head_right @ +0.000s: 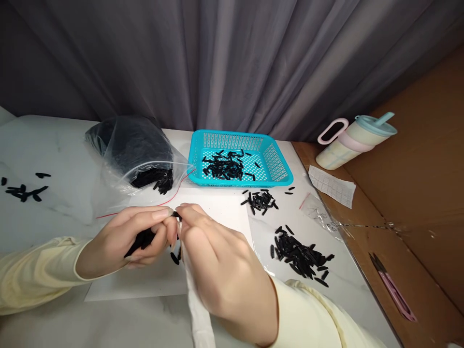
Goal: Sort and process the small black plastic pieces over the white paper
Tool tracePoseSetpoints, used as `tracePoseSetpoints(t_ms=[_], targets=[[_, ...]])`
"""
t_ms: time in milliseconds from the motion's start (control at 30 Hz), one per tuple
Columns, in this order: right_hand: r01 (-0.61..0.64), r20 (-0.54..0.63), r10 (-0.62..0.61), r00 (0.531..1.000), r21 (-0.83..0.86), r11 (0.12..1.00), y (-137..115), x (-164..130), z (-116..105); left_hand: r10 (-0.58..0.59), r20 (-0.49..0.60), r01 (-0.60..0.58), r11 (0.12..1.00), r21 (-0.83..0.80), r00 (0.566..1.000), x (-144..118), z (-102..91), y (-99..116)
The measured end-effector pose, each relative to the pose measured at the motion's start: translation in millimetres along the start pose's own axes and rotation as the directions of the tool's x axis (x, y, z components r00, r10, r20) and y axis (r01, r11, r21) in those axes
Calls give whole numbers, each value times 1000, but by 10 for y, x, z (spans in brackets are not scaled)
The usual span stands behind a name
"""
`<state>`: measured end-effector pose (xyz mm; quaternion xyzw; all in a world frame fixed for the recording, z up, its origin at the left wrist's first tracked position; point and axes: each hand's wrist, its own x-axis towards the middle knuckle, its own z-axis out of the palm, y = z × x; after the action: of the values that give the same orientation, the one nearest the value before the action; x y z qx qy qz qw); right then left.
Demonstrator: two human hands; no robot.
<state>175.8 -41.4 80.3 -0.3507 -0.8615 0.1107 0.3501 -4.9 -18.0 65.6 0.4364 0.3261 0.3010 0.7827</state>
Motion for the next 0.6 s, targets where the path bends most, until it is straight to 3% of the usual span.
tracePoseSetpoints(t_ms=[300,467,600], targets=[[-278,130,267,955,75,958,-109,120,-193,24,36,-24,1000,-2,999,-22,-9,-15],[-318,96,307,947,138,938,-95,148,-258,26,48,-25,1000,-19,999,-10,-4,-10],[-352,162,326,931,164,922,-68,148,-304,28,57,-28,1000,0,998,-5,-18,-17]])
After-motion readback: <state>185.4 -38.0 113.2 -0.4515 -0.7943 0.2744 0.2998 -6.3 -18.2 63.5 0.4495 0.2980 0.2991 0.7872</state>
